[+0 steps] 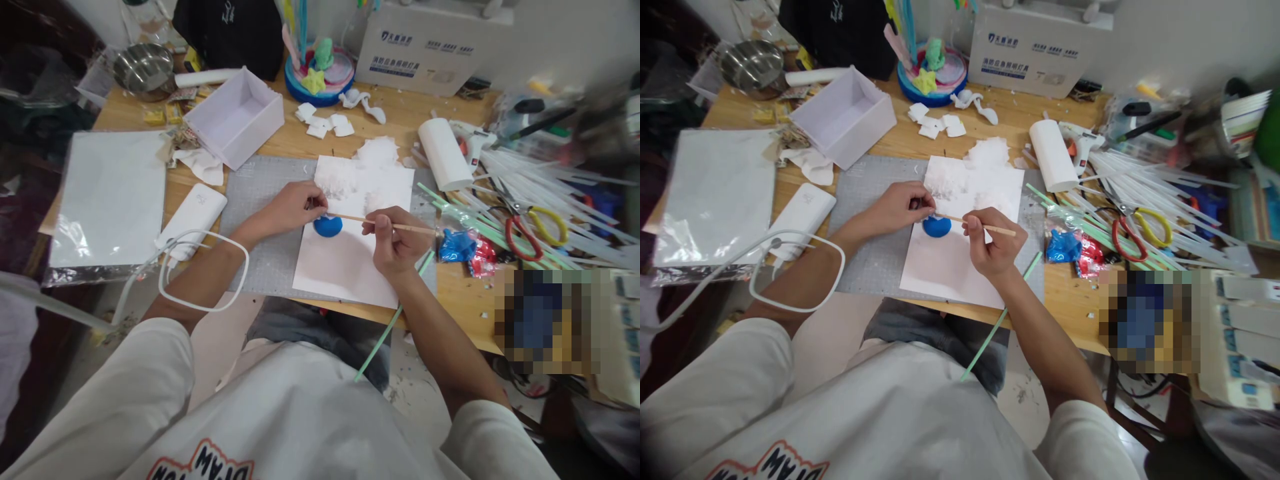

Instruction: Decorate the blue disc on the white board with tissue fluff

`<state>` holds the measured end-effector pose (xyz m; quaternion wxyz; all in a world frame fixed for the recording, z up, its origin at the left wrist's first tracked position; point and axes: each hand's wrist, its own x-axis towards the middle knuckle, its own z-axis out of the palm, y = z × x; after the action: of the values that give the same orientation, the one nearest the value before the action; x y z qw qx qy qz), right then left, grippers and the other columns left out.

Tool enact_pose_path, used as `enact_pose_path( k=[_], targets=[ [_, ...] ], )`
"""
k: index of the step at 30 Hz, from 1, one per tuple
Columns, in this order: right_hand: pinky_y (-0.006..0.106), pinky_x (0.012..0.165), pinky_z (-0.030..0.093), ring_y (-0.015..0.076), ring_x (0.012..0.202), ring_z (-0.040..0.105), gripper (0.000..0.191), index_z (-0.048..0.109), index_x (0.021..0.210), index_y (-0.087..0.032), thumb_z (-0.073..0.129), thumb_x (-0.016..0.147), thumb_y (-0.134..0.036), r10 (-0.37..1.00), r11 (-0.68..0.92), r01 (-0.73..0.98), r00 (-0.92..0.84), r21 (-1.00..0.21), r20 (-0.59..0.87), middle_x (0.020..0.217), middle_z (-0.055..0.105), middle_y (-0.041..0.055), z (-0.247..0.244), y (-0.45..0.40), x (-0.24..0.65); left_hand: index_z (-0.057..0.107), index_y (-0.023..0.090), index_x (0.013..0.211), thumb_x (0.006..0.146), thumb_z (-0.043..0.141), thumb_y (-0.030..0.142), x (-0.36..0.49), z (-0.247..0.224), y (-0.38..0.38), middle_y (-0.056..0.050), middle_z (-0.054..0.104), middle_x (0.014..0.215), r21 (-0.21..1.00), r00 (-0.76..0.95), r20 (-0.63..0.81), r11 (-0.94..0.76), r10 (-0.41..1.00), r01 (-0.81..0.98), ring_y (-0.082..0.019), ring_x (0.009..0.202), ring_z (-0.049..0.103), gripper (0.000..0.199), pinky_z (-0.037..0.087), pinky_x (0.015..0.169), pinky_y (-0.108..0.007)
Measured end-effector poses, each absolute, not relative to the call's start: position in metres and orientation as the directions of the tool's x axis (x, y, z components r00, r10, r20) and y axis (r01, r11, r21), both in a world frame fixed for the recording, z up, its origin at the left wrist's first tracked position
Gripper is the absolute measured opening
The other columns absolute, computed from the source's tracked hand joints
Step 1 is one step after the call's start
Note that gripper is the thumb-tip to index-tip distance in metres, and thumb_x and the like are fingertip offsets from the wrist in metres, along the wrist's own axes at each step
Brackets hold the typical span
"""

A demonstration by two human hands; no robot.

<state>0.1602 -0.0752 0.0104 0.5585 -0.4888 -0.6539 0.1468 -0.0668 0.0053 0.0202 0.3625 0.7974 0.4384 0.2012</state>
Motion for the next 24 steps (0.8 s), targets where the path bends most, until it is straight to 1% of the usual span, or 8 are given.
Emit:
enact_pose_path(
  k=[3, 6, 11, 14, 17, 20, 22, 24],
  targets=[
    [0.029, 0.056, 0.049, 0.0122, 0.055, 0.067, 0.039, 0.074, 0.076, -0.024, 0.056, 0.103, -0.046, 0.801, 0.497, 0.471, 0.075, -0.729, 0.594, 0.067, 0.074, 0.0010, 0.012, -0.075, 0.160, 0.076, 0.020, 0.087, 0.085, 0.068, 0.020, -0.066, 0.020, 0.005, -0.004, 0.073, 0.090, 0.759, 0.535, 0.009, -0.354, 0.845, 0.547, -0.016, 0.078, 0.063, 0.009, 0.048, 0.075, -0.030],
    [0.028, 0.056, 0.046, 0.0112, 0.055, 0.064, 0.040, 0.072, 0.078, -0.023, 0.052, 0.105, -0.044, 0.811, 0.501, 0.476, 0.032, -0.723, 0.584, 0.065, 0.072, 0.0005, 0.020, -0.071, 0.158, 0.075, 0.020, 0.091, 0.088, 0.063, 0.021, -0.066, 0.018, 0.004, -0.004, 0.074, 0.091, 0.761, 0.532, 0.014, -0.355, 0.846, 0.544, -0.016, 0.078, 0.063, 0.012, 0.049, 0.076, -0.030],
    [0.030, 0.057, 0.041, 0.0112, 0.056, 0.058, 0.044, 0.067, 0.074, -0.023, 0.050, 0.105, -0.049, 0.864, 0.469, 0.538, -0.116, -0.700, 0.490, 0.063, 0.067, 0.0002, 0.045, -0.056, 0.152, 0.074, 0.023, 0.102, 0.090, 0.057, 0.017, -0.068, 0.015, 0.004, -0.002, 0.075, 0.090, 0.748, 0.513, 0.013, -0.349, 0.858, 0.565, -0.017, 0.080, 0.065, 0.021, 0.048, 0.076, -0.030],
    [0.030, 0.060, 0.041, 0.0105, 0.055, 0.051, 0.041, 0.062, 0.068, -0.024, 0.059, 0.101, -0.048, 0.892, 0.443, 0.515, -0.169, -0.734, 0.419, 0.060, 0.061, -0.0016, 0.056, -0.040, 0.143, 0.073, 0.022, 0.101, 0.091, 0.054, 0.013, -0.069, 0.015, 0.005, -0.002, 0.076, 0.094, 0.740, 0.532, 0.028, -0.375, 0.846, 0.558, -0.017, 0.083, 0.066, 0.022, 0.048, 0.078, -0.028],
    [0.029, 0.063, 0.042, 0.0106, 0.057, 0.047, 0.043, 0.054, 0.063, -0.024, 0.067, 0.097, -0.047, 0.908, 0.417, 0.480, -0.181, -0.772, 0.378, 0.056, 0.052, -0.0031, 0.058, -0.021, 0.130, 0.071, 0.020, 0.097, 0.093, 0.051, 0.009, -0.069, 0.015, 0.005, -0.003, 0.077, 0.096, 0.745, 0.556, 0.050, -0.402, 0.830, 0.533, -0.016, 0.085, 0.067, 0.023, 0.049, 0.081, -0.027],
    [0.030, 0.061, 0.039, 0.0113, 0.056, 0.045, 0.045, 0.048, 0.063, -0.024, 0.068, 0.097, -0.046, 0.905, 0.421, 0.491, -0.170, -0.763, 0.390, 0.053, 0.043, -0.0044, 0.055, -0.006, 0.120, 0.071, 0.018, 0.096, 0.093, 0.051, 0.007, -0.069, 0.016, 0.005, -0.003, 0.077, 0.095, 0.740, 0.558, 0.046, -0.403, 0.829, 0.538, -0.016, 0.086, 0.068, 0.023, 0.051, 0.085, -0.027],
    [0.031, 0.059, 0.037, 0.0115, 0.055, 0.045, 0.044, 0.048, 0.063, -0.025, 0.068, 0.097, -0.045, 0.900, 0.424, 0.500, -0.141, -0.755, 0.412, 0.051, 0.040, -0.0052, 0.055, -0.003, 0.118, 0.072, 0.016, 0.098, 0.092, 0.053, 0.007, -0.069, 0.015, 0.006, -0.004, 0.077, 0.097, 0.731, 0.557, 0.049, -0.410, 0.829, 0.545, -0.016, 0.088, 0.069, 0.022, 0.051, 0.086, -0.027],
    [0.031, 0.057, 0.036, 0.0107, 0.054, 0.045, 0.043, 0.051, 0.065, -0.024, 0.064, 0.100, -0.045, 0.888, 0.426, 0.492, -0.068, -0.759, 0.455, 0.052, 0.042, -0.0053, 0.055, -0.006, 0.121, 0.073, 0.016, 0.100, 0.091, 0.055, 0.008, -0.070, 0.014, 0.006, -0.005, 0.078, 0.099, 0.725, 0.563, 0.059, -0.423, 0.824, 0.544, -0.017, 0.089, 0.070, 0.022, 0.050, 0.084, -0.027]
  ],
)
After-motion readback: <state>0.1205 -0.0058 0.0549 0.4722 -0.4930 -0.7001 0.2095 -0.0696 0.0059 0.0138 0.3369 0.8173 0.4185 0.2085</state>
